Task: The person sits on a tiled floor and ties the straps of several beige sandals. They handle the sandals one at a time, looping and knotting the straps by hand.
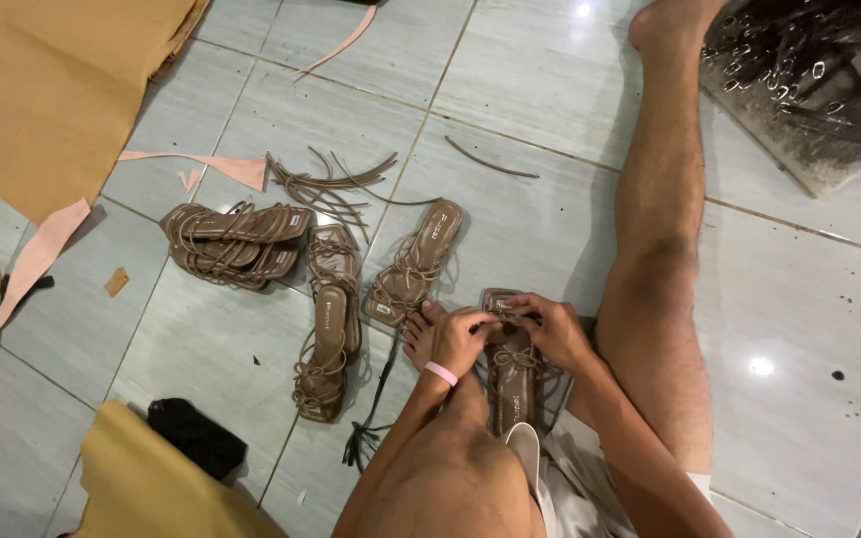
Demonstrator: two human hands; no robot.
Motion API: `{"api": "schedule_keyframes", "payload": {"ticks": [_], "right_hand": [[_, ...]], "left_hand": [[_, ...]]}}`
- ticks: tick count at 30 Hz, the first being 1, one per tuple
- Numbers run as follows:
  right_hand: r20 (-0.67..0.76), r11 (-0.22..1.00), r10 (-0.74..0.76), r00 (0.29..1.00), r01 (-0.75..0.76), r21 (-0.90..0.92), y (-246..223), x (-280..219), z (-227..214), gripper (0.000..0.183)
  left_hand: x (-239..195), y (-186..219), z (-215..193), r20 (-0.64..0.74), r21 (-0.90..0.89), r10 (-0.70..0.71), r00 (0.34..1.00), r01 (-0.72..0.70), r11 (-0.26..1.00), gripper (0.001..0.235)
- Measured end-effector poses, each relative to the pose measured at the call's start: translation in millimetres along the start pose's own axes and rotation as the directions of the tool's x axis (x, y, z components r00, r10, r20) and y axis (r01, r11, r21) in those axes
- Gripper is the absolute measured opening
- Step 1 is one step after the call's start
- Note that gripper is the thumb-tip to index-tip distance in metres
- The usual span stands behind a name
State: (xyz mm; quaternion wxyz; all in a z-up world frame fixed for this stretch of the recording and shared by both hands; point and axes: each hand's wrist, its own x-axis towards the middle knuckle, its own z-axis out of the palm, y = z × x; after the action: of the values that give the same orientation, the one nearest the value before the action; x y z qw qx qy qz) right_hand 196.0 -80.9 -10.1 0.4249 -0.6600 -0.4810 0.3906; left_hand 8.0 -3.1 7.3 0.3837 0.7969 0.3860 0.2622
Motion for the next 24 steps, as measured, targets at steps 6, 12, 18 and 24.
{"api": "schedule_keyframes", "payload": {"ticks": [6, 12, 18, 24], "right_hand": [[-0.102, 0.993, 0.09, 0.991, -0.098, -0.067, -0.9, -5.3, 3.9, 0.03], [-0.12, 0.994, -0.11, 0.987, 0.109, -0.015, -2.3, -3.6, 4.6, 0.025], [0.013, 0.992, 0.116, 0.993, -0.115, -0.053, -5.6, -0.8, -1.3, 0.027], [0.04, 0.987, 0.139, 0.99, -0.141, 0.075, 8.6, 3.7, -0.2, 0.025]], "left_hand": [[-1.1, 5.1, 9.0, -0.046, -0.086, -0.132, 0.99, 0.128, 0.988, 0.012], [-4.0, 0.0, 14.4, -0.071, 0.05, -0.082, 0.994, 0.086, 0.995, 0.008], [-4.8, -7.0, 14.1, -0.019, -0.245, -0.202, 0.979, 0.192, 0.95, 0.016], [1.3, -3.6, 10.0, 0.066, -0.288, -0.296, 0.953, 0.303, 0.908, 0.034]]}}
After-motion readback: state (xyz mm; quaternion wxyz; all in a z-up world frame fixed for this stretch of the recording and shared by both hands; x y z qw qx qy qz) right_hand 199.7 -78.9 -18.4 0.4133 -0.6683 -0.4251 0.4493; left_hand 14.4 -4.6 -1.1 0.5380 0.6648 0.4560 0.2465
